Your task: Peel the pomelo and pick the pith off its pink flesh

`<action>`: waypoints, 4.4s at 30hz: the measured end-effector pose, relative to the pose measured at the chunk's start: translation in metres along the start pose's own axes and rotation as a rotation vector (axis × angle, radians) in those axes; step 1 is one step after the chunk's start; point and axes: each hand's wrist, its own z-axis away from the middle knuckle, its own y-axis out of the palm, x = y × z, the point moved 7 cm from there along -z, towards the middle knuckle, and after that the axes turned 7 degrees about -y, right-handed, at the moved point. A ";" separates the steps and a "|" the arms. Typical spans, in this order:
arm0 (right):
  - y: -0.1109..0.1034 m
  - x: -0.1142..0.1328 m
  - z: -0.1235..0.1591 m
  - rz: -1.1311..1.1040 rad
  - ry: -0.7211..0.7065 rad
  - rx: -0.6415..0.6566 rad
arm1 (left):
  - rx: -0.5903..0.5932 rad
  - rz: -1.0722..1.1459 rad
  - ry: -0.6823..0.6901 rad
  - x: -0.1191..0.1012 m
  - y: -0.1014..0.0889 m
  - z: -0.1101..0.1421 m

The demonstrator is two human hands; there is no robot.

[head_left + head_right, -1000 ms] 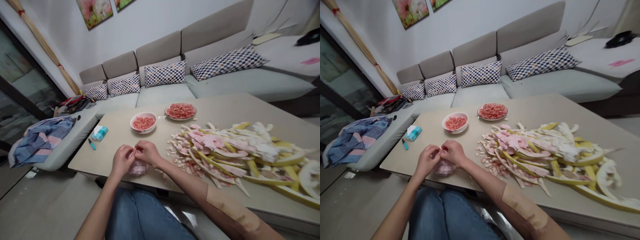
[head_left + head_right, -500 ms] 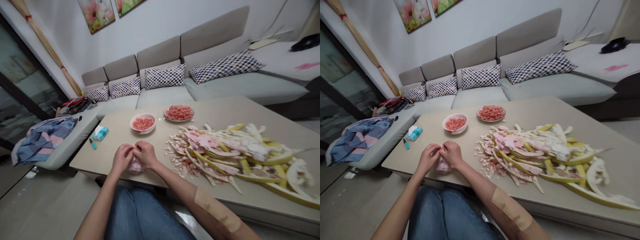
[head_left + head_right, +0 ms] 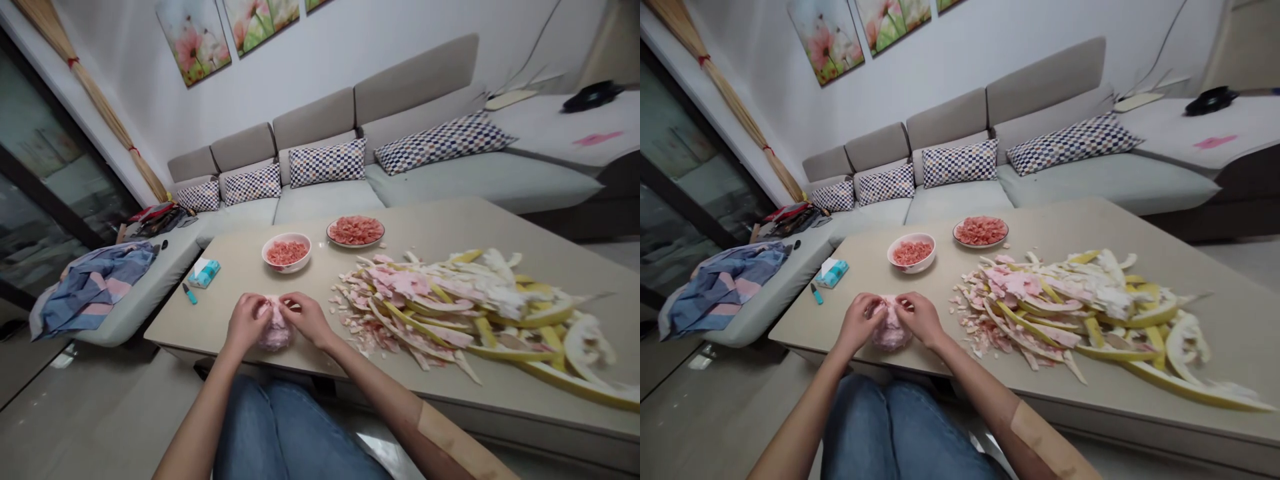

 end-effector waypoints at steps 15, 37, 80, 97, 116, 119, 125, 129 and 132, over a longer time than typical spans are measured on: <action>0.028 0.027 -0.023 0.473 -0.277 0.166 | 0.030 -0.039 -0.070 -0.002 0.003 -0.019; 0.008 -0.020 0.002 -0.008 0.030 0.072 | -0.002 0.067 -0.030 0.004 -0.001 -0.002; 0.014 0.007 -0.022 -0.050 0.117 0.153 | 0.040 0.440 -0.286 0.027 0.009 -0.011; 0.023 0.044 -0.037 0.767 0.093 0.566 | 0.048 0.385 -0.159 0.021 0.009 -0.011; 0.003 0.009 -0.017 0.073 0.228 0.271 | 0.028 0.442 -0.167 0.025 0.009 -0.007; 0.005 0.023 -0.023 0.321 0.172 0.329 | 0.008 0.417 -0.130 0.021 0.008 -0.005; 0.017 0.033 -0.034 0.706 0.201 0.486 | -0.037 0.348 -0.080 0.015 0.009 -0.003; 0.017 0.028 -0.030 0.697 0.174 0.389 | -0.023 0.339 -0.063 0.015 0.011 -0.005; 0.009 0.019 -0.019 0.578 0.214 0.211 | -0.008 0.346 -0.061 0.015 0.013 -0.006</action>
